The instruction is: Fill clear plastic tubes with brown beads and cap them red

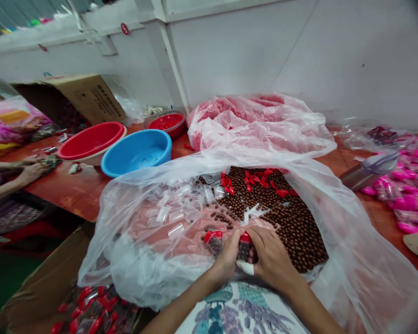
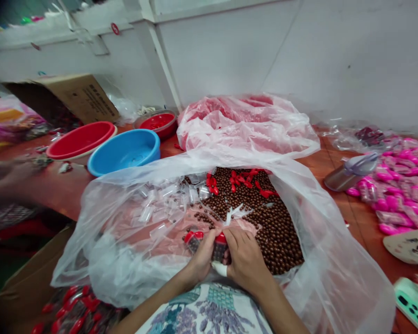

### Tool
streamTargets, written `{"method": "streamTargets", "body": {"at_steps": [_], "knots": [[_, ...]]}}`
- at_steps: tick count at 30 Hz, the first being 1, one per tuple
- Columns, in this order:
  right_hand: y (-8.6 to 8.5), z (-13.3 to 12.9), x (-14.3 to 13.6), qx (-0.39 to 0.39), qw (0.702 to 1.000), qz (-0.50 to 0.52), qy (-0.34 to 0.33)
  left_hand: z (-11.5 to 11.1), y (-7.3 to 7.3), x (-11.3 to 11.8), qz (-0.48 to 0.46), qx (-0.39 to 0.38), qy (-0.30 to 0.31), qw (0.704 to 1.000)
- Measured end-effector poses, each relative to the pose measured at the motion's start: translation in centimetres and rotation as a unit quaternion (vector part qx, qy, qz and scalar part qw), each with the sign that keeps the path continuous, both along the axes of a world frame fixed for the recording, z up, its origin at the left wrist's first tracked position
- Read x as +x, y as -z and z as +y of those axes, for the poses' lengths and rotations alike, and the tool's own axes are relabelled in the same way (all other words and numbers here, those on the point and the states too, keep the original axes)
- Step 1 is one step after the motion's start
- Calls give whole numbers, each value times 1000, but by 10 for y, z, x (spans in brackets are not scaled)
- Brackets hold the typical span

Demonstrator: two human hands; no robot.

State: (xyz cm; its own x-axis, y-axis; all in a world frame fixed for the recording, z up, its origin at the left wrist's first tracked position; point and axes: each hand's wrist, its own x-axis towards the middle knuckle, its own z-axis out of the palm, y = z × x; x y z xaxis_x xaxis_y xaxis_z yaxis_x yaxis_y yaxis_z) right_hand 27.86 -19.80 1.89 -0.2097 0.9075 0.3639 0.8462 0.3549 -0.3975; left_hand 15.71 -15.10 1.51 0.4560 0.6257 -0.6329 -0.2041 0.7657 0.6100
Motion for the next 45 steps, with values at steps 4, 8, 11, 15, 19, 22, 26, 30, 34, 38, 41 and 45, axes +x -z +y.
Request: {"method": "streamTargets", "body": {"at_steps": [4, 8, 11, 15, 19, 22, 26, 30, 34, 38, 41, 45], "knots": [[-4, 5, -6, -14, 1000, 23, -16, 5, -6, -9, -49, -30, 3, 998], [-4, 7, -8, -13, 999, 34, -14, 5, -8, -12, -57, -41, 5, 998], [-1, 6, -7, -9, 999, 31, -15, 2, -5, -11, -31, -34, -18, 999], [4, 5, -6, 10, 999, 21, -27, 0, -7, -10, -39, -46, -4, 998], [6, 3, -8, 29, 999, 18, -30, 1, -16, -12, -68, -72, 34, 995], [6, 1, -8, 20, 999, 32, -29, 0, -18, -16, -71, -58, 57, 994], [10, 0, -9, -8, 998, 62, -15, 7, -16, -32, 10, 95, 80, 992], [18, 0, -18, -58, 995, 79, -26, 44, -16, -59, 207, 363, 47, 907], [17, 0, -32, -107, 987, 90, -77, 98, -14, -81, 444, 541, 45, 713], [11, 3, -29, -115, 984, 110, -81, 135, -4, -90, 538, 608, 144, 566], [11, 7, -15, -112, 984, 134, -34, 144, 0, -92, 548, 623, 172, 531], [16, 11, -2, -80, 979, 186, 20, 135, -4, -89, 490, 679, 162, 522]]}}
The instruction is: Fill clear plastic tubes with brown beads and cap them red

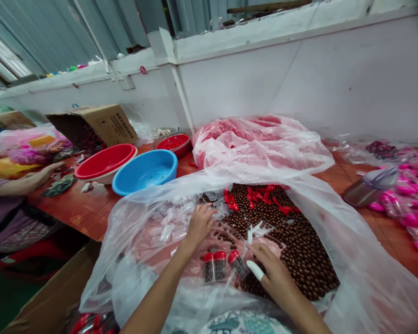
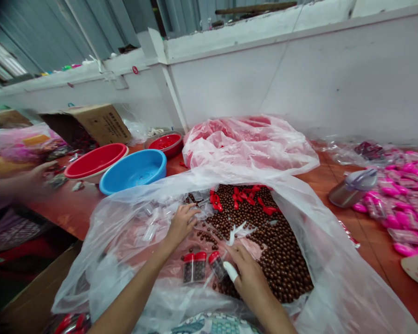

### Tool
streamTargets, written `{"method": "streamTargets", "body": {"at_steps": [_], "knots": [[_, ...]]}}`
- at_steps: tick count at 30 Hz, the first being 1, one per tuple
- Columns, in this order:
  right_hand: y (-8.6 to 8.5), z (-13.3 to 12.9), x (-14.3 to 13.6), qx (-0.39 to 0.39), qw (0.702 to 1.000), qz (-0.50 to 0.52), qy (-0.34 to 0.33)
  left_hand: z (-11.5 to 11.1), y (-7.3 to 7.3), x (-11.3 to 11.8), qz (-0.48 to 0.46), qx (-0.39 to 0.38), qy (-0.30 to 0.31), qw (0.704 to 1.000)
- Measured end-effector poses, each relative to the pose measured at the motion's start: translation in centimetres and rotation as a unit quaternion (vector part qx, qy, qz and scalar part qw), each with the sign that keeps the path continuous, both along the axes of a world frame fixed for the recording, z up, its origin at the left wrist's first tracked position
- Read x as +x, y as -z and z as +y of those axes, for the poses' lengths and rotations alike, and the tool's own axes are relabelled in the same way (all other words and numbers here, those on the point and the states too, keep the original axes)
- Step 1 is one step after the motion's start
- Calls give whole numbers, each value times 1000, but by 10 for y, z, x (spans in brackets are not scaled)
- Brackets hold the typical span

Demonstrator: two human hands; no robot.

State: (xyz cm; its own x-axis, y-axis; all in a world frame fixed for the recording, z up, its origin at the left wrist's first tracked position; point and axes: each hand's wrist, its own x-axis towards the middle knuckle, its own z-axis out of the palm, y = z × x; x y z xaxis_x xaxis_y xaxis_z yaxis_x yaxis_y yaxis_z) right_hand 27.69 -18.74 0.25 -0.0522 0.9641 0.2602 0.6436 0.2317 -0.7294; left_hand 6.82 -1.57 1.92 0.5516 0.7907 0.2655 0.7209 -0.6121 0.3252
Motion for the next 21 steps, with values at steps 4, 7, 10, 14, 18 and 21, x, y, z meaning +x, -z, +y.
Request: {"method": "streamTargets", "body": {"at_steps": [4, 7, 10, 14, 18, 21], "knots": [[2, 6, -4, 17, 998, 44, 42, -37, -12, 18, -53, -54, 120, 990], [0, 9, -7, 23, 994, 81, 65, -71, -17, 33, -83, -151, 170, 970], [-1, 9, -4, 23, 990, 115, 75, -95, -14, 43, -144, -253, 135, 947], [-5, 6, -1, -7, 988, 122, 90, -107, -8, 46, -184, -339, 97, 918], [-4, 5, -4, -54, 980, 144, 130, -101, -7, 37, -180, -356, 57, 915], [3, 6, 3, -61, 957, 191, 207, -90, -7, 21, -162, -371, 14, 914]]}}
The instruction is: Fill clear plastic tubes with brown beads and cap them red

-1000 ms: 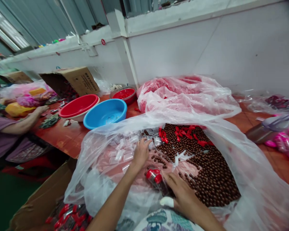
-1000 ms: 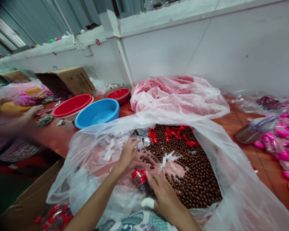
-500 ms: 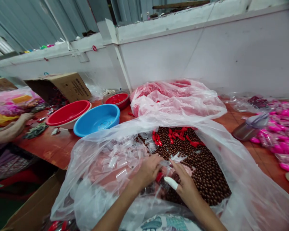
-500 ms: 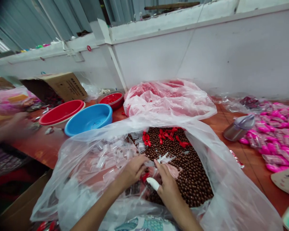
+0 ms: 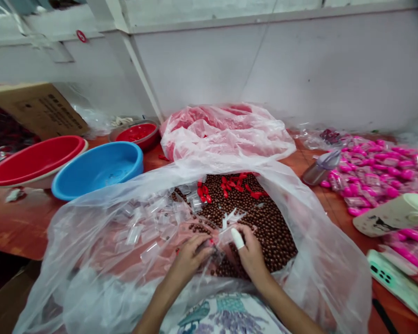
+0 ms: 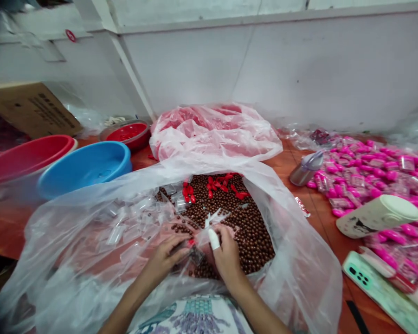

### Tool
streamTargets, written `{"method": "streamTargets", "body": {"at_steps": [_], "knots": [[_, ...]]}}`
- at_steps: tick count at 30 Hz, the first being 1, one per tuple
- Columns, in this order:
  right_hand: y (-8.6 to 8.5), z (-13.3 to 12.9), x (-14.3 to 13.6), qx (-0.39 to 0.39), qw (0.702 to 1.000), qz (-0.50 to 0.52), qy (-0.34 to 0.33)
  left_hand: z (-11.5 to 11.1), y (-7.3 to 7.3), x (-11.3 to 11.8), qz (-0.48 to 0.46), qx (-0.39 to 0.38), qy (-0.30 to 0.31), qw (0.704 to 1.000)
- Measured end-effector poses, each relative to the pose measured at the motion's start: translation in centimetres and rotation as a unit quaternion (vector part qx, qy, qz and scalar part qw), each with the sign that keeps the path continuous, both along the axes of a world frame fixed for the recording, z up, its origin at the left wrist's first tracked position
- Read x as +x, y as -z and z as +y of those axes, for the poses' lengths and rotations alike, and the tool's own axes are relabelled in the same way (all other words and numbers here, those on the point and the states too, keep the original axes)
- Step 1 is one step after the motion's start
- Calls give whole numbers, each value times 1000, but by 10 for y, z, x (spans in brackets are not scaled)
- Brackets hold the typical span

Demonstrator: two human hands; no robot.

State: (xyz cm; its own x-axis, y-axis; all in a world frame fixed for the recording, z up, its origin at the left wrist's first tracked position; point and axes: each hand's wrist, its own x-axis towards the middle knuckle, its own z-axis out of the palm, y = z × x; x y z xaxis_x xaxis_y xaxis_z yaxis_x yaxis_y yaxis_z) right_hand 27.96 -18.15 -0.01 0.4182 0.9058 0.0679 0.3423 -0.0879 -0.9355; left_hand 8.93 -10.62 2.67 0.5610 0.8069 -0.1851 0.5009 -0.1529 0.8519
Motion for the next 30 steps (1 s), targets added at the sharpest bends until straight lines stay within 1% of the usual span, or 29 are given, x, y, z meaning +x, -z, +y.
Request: {"method": "streamTargets", "body": {"at_steps": [2, 3, 5, 8, 10, 12, 14, 17, 19, 21, 23, 25, 28, 30], "knots": [[5, 2, 8, -11, 999, 37, 39, 6, -1, -10, 5, -7, -33, 999], [7, 4, 12, -15, 998, 57, 38, 8, -3, -13, -1, -9, -45, 999], [10, 9, 16, -13, 995, 95, -5, 8, -7, -11, -21, -17, -47, 999], [8, 20, 13, -2, 987, 112, -112, 0, -12, 6, -23, -53, -35, 998], [5, 30, 12, 6, 985, 80, -151, -7, -13, 21, -16, -56, -31, 998], [2, 42, 15, 12, 987, 29, -155, -12, -12, 34, -11, -29, -11, 999], [-2, 52, 24, 17, 990, -18, -137, -12, -8, 45, -1, 4, 20, 1000], [-11, 58, 45, 35, 994, -78, -61, -5, 0, 59, 29, 31, 54, 998], [-17, 52, 61, 51, 993, -107, 5, 4, 5, 69, 40, 40, 69, 996], [-20, 40, 76, 55, 991, -110, 51, 13, 10, 79, 55, 48, 76, 994], [-18, 26, 90, 42, 990, -104, 81, 21, 14, 92, 80, 54, 77, 992], [-11, 12, 102, 13, 991, -88, 96, 27, 19, 105, 101, 58, 75, 990], [1, 1, 115, -21, 992, -76, 100, 33, 25, 125, 93, 52, 77, 991], [6, 0, 122, -21, 991, -94, 95, 34, 30, 136, 75, 41, 82, 993]]}}
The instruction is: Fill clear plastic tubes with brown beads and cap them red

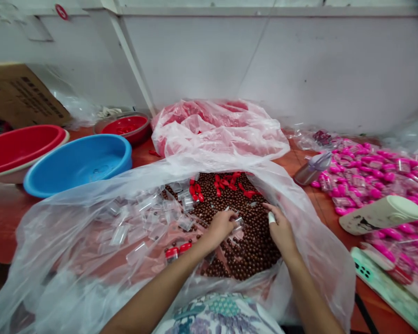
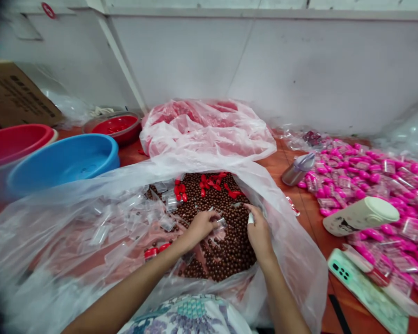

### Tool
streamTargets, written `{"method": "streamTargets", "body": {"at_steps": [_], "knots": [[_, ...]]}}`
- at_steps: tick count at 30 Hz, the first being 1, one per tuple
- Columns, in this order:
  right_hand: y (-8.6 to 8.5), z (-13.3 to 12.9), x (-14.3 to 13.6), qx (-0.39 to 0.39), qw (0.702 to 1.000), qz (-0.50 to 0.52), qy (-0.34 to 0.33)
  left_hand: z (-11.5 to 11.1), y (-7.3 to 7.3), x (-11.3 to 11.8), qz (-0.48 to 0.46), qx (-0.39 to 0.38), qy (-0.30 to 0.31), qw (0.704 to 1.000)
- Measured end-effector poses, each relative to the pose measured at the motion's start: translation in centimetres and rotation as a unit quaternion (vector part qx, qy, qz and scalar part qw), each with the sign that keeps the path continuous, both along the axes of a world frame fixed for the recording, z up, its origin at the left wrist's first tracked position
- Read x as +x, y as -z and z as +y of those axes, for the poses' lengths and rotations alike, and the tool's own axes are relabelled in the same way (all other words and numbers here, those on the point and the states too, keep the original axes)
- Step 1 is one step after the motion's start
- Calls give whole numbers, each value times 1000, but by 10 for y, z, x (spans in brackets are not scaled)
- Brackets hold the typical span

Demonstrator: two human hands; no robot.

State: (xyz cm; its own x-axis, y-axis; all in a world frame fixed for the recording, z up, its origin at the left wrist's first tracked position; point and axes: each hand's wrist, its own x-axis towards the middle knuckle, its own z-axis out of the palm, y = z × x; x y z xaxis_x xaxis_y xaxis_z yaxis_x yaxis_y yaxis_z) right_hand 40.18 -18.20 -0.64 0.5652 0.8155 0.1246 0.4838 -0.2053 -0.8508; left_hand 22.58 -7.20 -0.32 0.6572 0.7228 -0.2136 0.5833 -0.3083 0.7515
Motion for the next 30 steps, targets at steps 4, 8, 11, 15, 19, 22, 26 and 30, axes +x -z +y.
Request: {"method": "streamTargets", "body": {"at_steps": [4, 8, 11, 15, 19, 22, 26, 30], "knots": [[2, 7, 11, 1, 1000, -23, -13, 0, 8, 16, -38, -27, 0, 999], [1, 17, 17, -3, 1000, -25, -16, -1, 15, 23, -66, -57, -11, 996], [3, 22, 19, -4, 999, -26, -20, 0, 23, 26, -81, -83, -17, 993], [7, 24, 21, -6, 999, -27, -17, 1, 31, 29, -101, -121, -7, 987], [7, 23, 21, -6, 999, -27, -19, 1, 29, 30, -112, -155, 7, 982], [6, 23, 20, -8, 999, -28, -21, 0, 25, 30, -114, -173, 15, 978], [6, 22, 20, -16, 999, -29, -29, -1, 22, 26, -101, -172, 10, 980], [6, 20, 20, -28, 999, -31, -33, -1, 21, 24, -69, -156, -5, 985]]}}
